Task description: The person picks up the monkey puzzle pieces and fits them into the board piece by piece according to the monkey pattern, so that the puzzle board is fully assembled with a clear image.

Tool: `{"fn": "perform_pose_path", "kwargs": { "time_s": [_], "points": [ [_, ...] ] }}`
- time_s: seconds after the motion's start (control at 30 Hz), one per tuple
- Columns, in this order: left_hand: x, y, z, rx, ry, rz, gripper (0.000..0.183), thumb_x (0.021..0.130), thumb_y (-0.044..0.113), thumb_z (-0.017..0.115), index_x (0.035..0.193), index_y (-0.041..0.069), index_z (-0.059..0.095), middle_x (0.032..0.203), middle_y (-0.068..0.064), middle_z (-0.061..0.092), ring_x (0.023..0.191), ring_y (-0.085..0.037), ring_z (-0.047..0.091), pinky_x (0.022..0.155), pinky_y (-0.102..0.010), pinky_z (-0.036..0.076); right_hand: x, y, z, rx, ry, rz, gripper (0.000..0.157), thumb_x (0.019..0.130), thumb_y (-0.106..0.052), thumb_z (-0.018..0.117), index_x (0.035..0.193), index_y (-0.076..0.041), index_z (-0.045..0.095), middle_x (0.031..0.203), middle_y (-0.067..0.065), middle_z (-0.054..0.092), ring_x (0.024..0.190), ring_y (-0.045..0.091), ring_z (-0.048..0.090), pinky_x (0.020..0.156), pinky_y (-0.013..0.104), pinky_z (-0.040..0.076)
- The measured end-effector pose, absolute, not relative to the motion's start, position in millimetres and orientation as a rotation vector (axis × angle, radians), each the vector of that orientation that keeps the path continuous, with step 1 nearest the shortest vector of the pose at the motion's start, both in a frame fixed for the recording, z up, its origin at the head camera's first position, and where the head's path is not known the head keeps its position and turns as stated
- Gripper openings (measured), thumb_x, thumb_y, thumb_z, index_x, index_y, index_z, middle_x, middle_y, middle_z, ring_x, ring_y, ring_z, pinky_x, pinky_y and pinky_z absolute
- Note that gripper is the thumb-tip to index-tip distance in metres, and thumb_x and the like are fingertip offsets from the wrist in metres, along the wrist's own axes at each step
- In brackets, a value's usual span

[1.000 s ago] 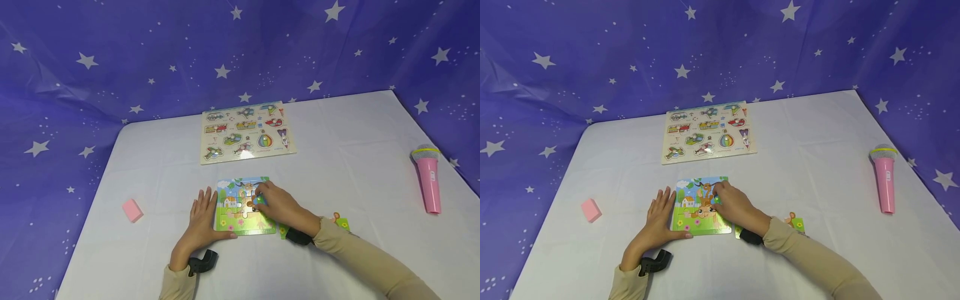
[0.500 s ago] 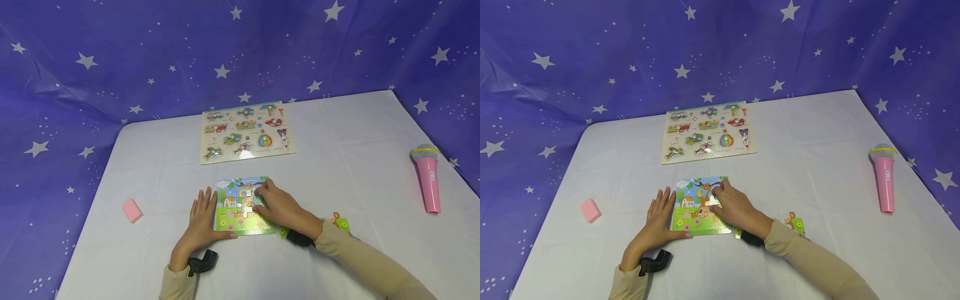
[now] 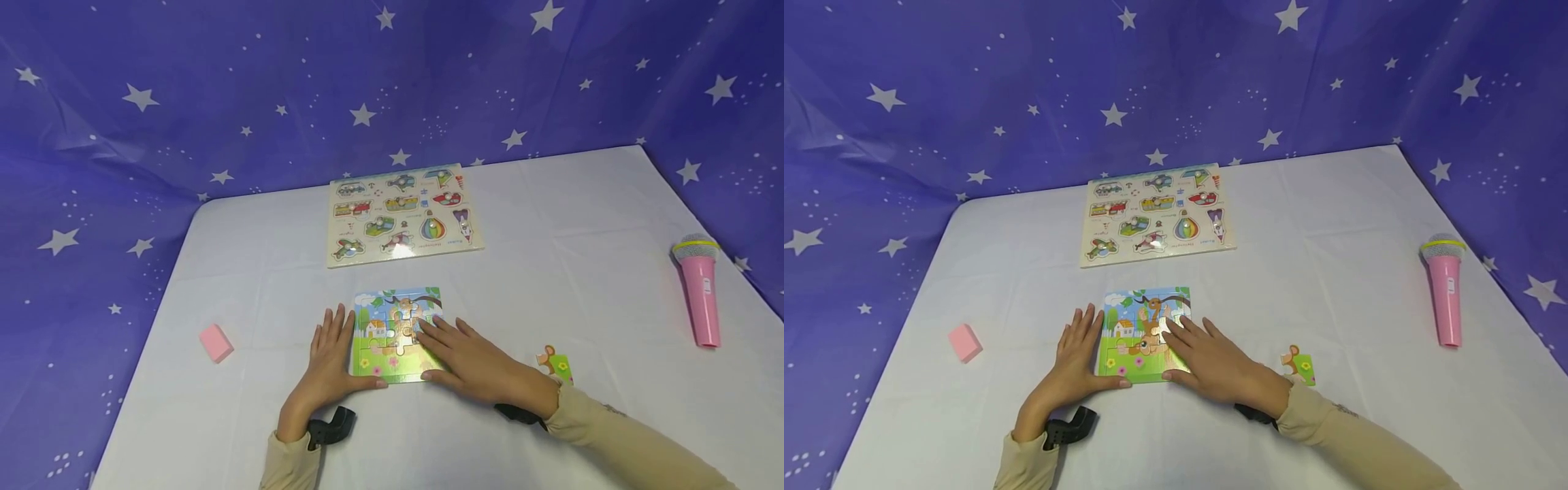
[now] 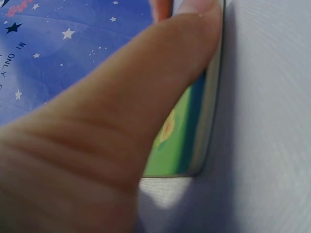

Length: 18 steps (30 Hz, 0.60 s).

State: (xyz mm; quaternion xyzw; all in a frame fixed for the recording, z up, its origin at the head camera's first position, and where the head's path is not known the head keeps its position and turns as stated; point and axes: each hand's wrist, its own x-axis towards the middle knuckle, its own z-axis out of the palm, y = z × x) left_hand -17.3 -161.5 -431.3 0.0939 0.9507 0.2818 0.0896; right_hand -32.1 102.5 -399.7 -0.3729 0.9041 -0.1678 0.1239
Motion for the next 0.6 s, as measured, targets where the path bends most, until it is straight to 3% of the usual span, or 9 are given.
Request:
{"fn": "perform_pose_path", "kwargs": {
  "time_s": [0.17, 0.6],
  "points": [
    [-17.5, -161.9, -430.7, 0.282, 2.832, 0.831, 0.123, 0.055, 0.055, 0.079, 0.146, 0.006, 0.013, 0.154, -0.014, -0.001, 0.141, -0.034, -0.007, 0.112, -0.053, -0.001, -28.6, 102.4, -401.9, -1.108, 2.614, -0.45, 0.069, 0.091, -0.056, 0.034, 0.144, -0.012, 0.025, 0.152, 0.004, 0.019, 0.14, 0.029, 0.017, 0.111, 0.054, 0.016],
    [-17.6, -161.4, -432.3, 0.28, 2.832, 0.84, 0.123, 0.054, 0.054, 0.08, 0.146, 0.006, 0.013, 0.154, -0.014, 0.0, 0.141, -0.034, -0.007, 0.112, -0.053, -0.001, -27.1, 98.9, -402.3, -1.149, 2.661, -0.395, 0.069, 0.09, -0.054, 0.042, 0.14, -0.007, 0.034, 0.15, 0.01, 0.026, 0.138, 0.031, 0.023, 0.109, 0.055, 0.02]
  ]
}}
